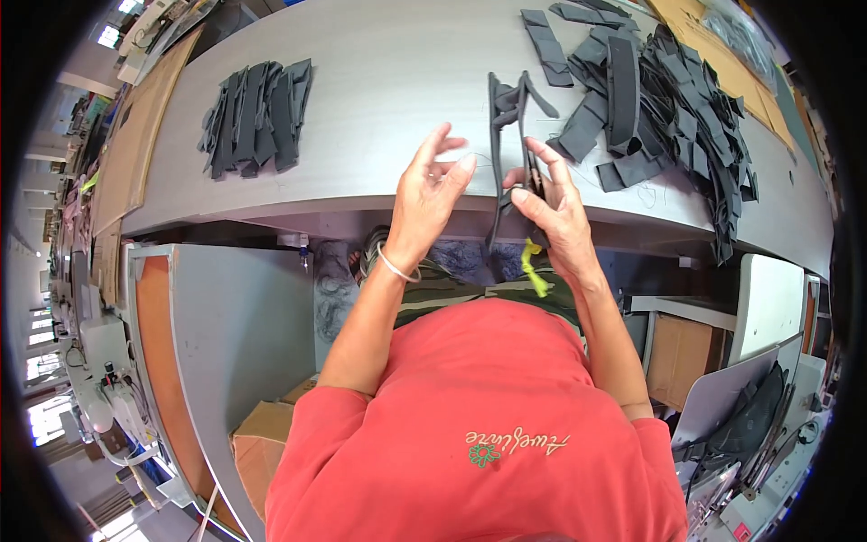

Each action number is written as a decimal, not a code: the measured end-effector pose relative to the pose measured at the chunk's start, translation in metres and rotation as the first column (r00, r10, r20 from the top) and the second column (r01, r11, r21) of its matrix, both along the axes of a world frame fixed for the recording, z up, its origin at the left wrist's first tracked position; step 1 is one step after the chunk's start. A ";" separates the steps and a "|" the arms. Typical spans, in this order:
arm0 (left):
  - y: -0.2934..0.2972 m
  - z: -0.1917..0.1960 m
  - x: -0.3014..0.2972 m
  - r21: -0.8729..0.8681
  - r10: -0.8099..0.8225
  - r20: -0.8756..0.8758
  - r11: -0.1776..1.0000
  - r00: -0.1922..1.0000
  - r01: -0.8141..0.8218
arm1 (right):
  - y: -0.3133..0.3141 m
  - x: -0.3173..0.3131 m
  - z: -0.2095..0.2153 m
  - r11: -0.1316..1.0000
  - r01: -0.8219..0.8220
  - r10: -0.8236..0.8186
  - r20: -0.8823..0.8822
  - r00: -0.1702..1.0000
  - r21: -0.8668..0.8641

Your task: Trimming excess material and threads from small black fabric pieces using thread snips at a workbench.

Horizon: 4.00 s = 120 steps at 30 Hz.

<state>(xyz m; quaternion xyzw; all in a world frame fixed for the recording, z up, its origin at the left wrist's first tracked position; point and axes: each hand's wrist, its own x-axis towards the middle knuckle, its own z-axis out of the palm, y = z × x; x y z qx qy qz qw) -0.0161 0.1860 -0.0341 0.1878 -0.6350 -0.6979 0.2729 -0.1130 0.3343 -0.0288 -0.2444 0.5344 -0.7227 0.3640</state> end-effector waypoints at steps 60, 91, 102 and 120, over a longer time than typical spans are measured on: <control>-0.006 -0.046 -0.055 0.068 -0.164 0.067 0.985 0.984 0.160 | -0.003 -0.042 -0.035 0.867 0.416 0.164 -0.944 0.285 0.276; -0.042 -0.025 -0.028 0.699 0.118 -0.370 0.689 0.922 0.193 | 0.009 -0.049 -0.023 0.882 0.471 -0.335 -0.692 0.640 0.008; -0.113 0.052 0.004 -0.455 -0.201 0.432 0.793 0.879 0.405 | 0.017 -0.063 -0.055 0.746 0.606 -0.053 -0.883 0.466 0.275; -0.272 0.016 -0.006 -0.935 0.842 0.335 0.241 0.424 0.260 | 0.018 -0.067 -0.053 0.741 0.581 0.045 -0.888 0.457 0.337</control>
